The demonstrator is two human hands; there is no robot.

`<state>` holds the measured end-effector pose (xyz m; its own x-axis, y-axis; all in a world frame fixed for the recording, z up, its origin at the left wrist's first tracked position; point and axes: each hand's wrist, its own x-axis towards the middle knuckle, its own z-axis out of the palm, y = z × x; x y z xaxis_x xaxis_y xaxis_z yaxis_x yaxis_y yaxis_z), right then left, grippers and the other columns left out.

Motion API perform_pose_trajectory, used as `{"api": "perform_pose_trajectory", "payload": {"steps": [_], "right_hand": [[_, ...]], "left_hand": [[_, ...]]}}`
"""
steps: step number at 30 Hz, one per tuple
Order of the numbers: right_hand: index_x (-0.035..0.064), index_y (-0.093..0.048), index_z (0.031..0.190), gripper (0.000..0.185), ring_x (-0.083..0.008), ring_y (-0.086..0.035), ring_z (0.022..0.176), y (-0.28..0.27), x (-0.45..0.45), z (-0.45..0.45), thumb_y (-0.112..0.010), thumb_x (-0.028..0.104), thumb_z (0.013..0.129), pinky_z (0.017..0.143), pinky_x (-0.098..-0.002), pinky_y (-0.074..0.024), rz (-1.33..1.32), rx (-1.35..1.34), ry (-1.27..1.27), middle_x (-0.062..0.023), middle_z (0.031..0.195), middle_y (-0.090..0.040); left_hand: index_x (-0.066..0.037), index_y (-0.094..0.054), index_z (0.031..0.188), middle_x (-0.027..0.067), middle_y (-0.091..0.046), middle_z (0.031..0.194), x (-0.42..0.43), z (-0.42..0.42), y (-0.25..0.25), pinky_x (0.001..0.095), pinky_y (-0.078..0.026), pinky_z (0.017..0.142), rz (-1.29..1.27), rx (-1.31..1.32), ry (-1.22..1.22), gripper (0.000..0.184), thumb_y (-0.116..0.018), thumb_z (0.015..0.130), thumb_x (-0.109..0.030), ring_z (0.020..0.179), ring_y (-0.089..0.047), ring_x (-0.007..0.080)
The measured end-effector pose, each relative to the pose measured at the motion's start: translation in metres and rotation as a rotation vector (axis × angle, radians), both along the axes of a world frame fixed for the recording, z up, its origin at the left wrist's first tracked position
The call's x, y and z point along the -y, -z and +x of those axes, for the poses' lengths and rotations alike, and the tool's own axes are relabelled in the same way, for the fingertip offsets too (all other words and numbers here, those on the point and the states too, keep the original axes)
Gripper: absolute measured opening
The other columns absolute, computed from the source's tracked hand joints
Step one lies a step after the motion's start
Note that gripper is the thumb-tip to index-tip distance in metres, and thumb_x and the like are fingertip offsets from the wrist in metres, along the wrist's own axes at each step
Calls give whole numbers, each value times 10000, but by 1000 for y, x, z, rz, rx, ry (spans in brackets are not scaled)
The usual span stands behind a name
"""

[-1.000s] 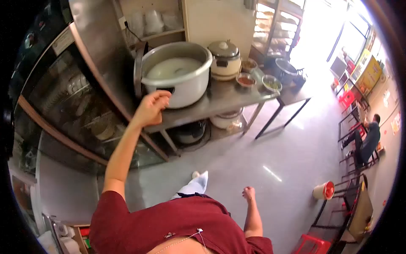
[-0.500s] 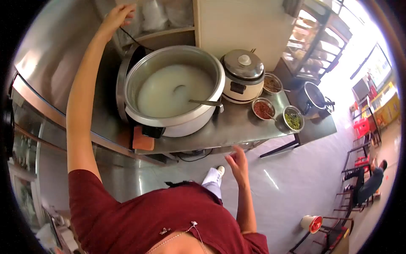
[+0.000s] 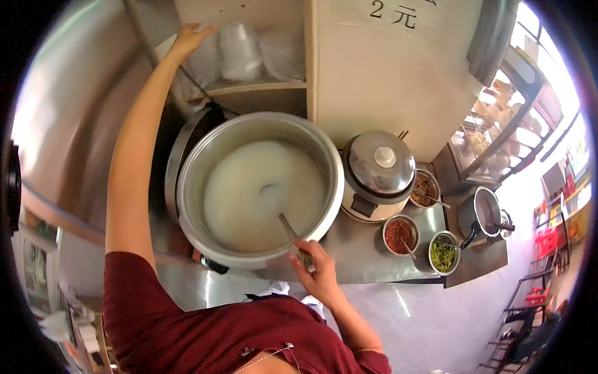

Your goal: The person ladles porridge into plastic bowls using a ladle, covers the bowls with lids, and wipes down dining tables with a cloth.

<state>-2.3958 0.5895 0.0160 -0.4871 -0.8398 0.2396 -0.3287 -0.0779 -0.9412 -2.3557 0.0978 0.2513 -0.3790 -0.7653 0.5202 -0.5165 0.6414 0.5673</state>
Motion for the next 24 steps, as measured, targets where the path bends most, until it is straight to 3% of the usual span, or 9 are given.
{"api": "perform_pose_trajectory", "payload": {"steps": [3, 6, 9, 12, 15, 24], "right_hand": [[-23, -579, 998, 194, -93, -517, 769, 1, 1, 3, -598, 30, 813, 693, -217, -409, -15, 93, 76, -47, 828, -570], [-31, -582, 985, 185, -102, -506, 784, 3, 4, 4, -605, 38, 815, 706, -219, -396, -27, 257, 138, -39, 850, -550], [-28, -586, 977, 179, -100, -490, 746, 5, 6, -1, -611, 46, 815, 681, -220, -383, -78, 240, 153, -36, 823, -535], [-17, -615, 952, 186, -111, -516, 720, 3, 6, -6, -650, 78, 796, 655, -227, -406, -53, 269, 184, -54, 779, -567], [-15, -619, 942, 176, -106, -505, 708, 1, 7, -8, -650, 78, 795, 646, -227, -399, -37, 257, 167, -50, 769, -562], [-12, -605, 951, 189, -92, -498, 729, 3, 10, -19, -653, 101, 807, 651, -223, -390, -44, 212, 139, -24, 780, -547]], "left_hand": [[164, -301, 1268, 290, -502, 1184, 44, -53, 10, 353, -443, 904, -40, 48, -14, 1020, -676, 662, -566, 1073, -545, 335], [171, -305, 1252, 279, -542, 1128, 91, -97, 26, 344, -453, 887, -58, 53, -139, 1083, -688, 609, -611, 1051, -561, 331], [171, -330, 1234, 280, -540, 1133, 98, -108, 26, 352, -446, 897, 71, 167, -136, 1127, -706, 551, -643, 1073, -545, 339], [163, -307, 1264, 296, -483, 1217, 100, -102, 17, 383, -430, 926, 87, 220, -112, 1156, -715, 541, -642, 1123, -512, 362], [144, -355, 1240, 294, -473, 1221, 106, -100, 31, 383, -422, 932, -67, -6, -136, 1133, -729, 512, -639, 1146, -482, 358], [85, -306, 1315, 296, -355, 1321, 92, -93, 10, 407, -347, 1002, -235, -288, -3, 1066, -700, 603, -603, 1222, -387, 369]]}}
